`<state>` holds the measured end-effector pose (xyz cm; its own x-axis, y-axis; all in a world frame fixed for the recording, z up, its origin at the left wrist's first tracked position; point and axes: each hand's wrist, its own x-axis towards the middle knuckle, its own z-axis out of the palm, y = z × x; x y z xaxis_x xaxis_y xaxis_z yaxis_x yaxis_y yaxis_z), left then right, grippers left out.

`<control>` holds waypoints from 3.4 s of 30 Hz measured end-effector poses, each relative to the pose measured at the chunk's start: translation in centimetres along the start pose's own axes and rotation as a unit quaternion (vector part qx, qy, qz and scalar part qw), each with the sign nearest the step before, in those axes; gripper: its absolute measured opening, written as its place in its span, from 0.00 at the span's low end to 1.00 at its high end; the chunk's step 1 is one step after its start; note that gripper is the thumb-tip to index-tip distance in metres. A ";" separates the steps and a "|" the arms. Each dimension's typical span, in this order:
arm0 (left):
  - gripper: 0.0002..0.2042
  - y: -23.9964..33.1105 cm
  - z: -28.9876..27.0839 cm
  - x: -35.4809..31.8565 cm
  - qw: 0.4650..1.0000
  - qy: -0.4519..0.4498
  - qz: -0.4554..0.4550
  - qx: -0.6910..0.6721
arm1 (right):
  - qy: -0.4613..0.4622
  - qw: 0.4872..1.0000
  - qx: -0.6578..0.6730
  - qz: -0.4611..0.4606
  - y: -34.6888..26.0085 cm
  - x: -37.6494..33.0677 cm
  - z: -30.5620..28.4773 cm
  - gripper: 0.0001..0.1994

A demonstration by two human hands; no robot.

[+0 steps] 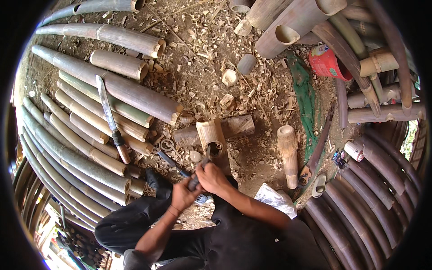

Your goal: The person sits on the ground and uses a chisel and a wooden mallet to carve the inside of a short bamboo segment. They repeatedly strike the chisel to remove material, then use a broom to sweep away the debris before continuing to carve.

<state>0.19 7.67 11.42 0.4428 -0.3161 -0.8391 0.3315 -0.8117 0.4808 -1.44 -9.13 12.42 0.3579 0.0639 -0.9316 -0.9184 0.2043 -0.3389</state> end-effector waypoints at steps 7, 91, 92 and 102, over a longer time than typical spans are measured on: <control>0.09 10.2 -10.2 4.3 0.884 -0.043 0.186 0.426 | -0.069 0.855 0.503 -0.103 -0.2 0.9 0.7 0.10; 0.20 11.0 4.9 5.2 0.567 -0.135 -0.090 -0.807 | -0.118 0.648 -0.696 -0.286 -13.2 -0.9 -8.7 0.03; 0.22 11.5 5.0 4.9 0.544 -0.111 -0.111 -0.824 | -0.102 0.594 -0.732 -0.318 -13.9 -0.8 -8.1 0.04; 0.16 12.8 5.4 5.9 0.917 -0.084 -0.069 -0.384 | 0.032 0.843 -0.505 -0.181 -5.9 -4.0 -11.0 0.10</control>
<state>2.51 -7.22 11.25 0.2400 -0.3600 -0.9015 0.8917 -0.2853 0.3513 0.66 -21.38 16.72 0.6658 0.1162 -0.7370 -0.4373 -0.7396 -0.5116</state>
